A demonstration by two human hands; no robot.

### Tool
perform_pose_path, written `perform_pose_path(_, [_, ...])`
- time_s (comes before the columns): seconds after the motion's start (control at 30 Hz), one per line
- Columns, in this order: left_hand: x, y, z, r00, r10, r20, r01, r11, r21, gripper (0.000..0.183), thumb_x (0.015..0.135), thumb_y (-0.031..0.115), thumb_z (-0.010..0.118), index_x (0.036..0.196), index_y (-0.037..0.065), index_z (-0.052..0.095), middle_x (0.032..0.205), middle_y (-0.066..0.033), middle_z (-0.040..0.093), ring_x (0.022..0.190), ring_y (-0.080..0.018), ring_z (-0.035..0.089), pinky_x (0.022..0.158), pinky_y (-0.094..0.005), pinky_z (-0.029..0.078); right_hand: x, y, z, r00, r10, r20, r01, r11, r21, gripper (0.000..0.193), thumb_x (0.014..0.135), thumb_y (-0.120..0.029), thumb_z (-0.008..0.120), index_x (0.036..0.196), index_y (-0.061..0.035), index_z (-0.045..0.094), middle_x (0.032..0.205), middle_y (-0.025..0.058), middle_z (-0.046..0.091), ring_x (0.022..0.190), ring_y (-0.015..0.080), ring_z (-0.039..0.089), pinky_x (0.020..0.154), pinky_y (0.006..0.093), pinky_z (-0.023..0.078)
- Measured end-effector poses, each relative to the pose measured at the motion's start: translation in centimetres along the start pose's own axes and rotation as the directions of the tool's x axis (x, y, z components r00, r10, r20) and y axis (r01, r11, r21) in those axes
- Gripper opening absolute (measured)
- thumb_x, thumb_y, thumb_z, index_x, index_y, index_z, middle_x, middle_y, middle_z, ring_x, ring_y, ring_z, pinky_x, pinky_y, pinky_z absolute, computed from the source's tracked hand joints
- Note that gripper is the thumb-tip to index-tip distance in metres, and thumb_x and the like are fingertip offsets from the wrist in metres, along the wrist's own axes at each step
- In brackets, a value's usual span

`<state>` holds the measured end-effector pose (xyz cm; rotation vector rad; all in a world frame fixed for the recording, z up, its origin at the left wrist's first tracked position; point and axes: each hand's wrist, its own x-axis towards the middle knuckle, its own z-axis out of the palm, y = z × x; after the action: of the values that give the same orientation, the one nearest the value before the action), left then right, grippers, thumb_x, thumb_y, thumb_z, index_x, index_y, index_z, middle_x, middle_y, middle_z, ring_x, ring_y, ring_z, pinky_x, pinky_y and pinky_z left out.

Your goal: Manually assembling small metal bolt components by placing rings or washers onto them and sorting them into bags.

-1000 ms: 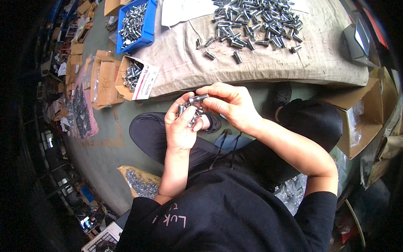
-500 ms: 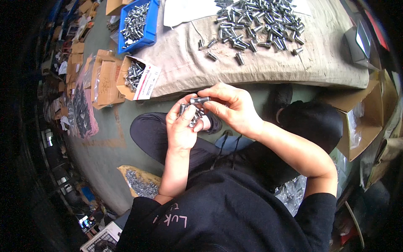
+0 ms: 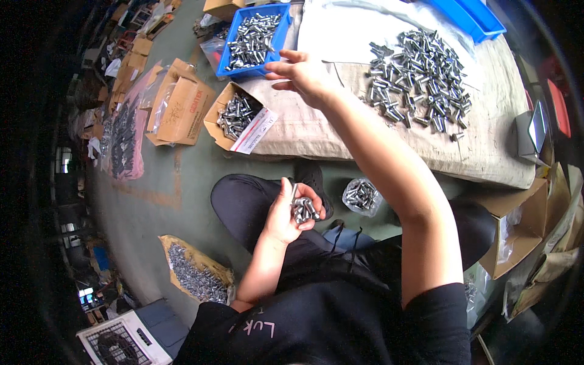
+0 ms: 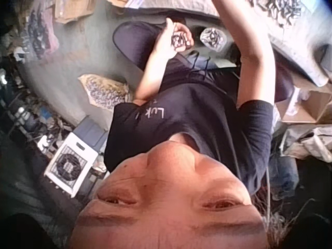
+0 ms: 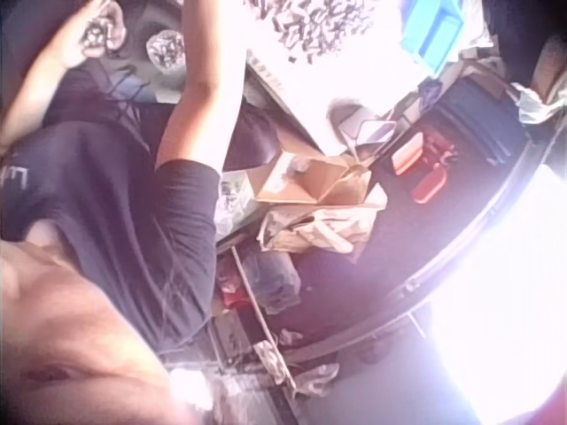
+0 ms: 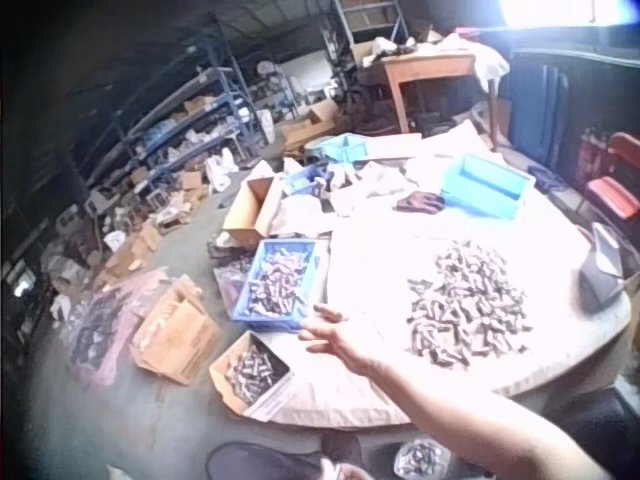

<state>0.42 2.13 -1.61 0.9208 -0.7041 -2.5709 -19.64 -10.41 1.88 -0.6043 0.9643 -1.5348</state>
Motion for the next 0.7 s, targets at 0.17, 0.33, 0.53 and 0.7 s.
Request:
perform_pose_path(0.17, [-0.3, 0.6, -1.3, 1.000, -0.010, 0.011, 0.012, 0.989, -0.148, 0.067, 0.081, 0.064, 0.023, 0.084, 0.003, 0.050, 0.070, -0.0125, 0.056, 0.067, -0.0244, 0.059, 0.035, -0.0214, 0.035, -4.6, 2.3, 0.5, 0.976, 0.127, 0.176, 0.014, 0.773, -0.634, 0.036, 0.083, -0.025, 0.058, 0.109, -0.0015, 0.056, 0.083, 0.0046, 0.063, 0.068, 0.0090, 0.055, 0.059, 0.0253, 0.047])
perform_pose_path(0.33, [1.1, 0.0, -0.5, 0.994, -0.083, 0.070, 0.084, 0.996, -0.023, 0.073, 0.079, 0.068, 0.020, 0.076, 0.003, 0.052, 0.068, -0.0122, 0.056, 0.063, -0.0234, 0.059, 0.035, -0.0210, 0.035, -13.8, 4.6, -3.2, 0.882, 0.326, 0.340, -0.160, 0.887, -0.433, 0.034, 0.085, -0.030, 0.055, 0.091, 0.0034, 0.061, 0.060, 0.0048, 0.055, 0.055, 0.0098, 0.053, 0.052, 0.0264, 0.046])
perform_pose_path(0.53, [1.8, -1.2, 2.5, 0.985, -0.158, 0.068, 0.157, 0.987, 0.028, 0.074, 0.077, 0.070, 0.019, 0.101, 0.007, 0.048, 0.066, -0.0111, 0.056, 0.059, -0.0229, 0.059, 0.033, -0.0193, 0.035, -17.7, 2.7, -4.6, 0.927, 0.275, 0.256, -0.220, 0.949, -0.226, 0.018, 0.083, -0.010, 0.057, 0.089, 0.0057, 0.060, 0.074, 0.0091, 0.052, 0.049, 0.0156, 0.058, 0.044, 0.0269, 0.049])
perform_pose_path(0.7, [1.5, -1.1, 3.1, 0.983, -0.155, 0.096, 0.164, 0.982, -0.097, 0.065, 0.082, 0.064, 0.022, 0.087, 0.007, 0.052, 0.067, -0.0075, 0.055, 0.061, -0.0202, 0.059, 0.034, -0.0197, 0.033, -19.6, 3.2, -5.7, 0.981, 0.159, 0.111, -0.164, 0.986, 0.043, 0.014, 0.081, -0.007, 0.059, 0.092, 0.0009, 0.062, 0.078, 0.0041, 0.058, 0.063, 0.0086, 0.056, 0.053, 0.0239, 0.048])
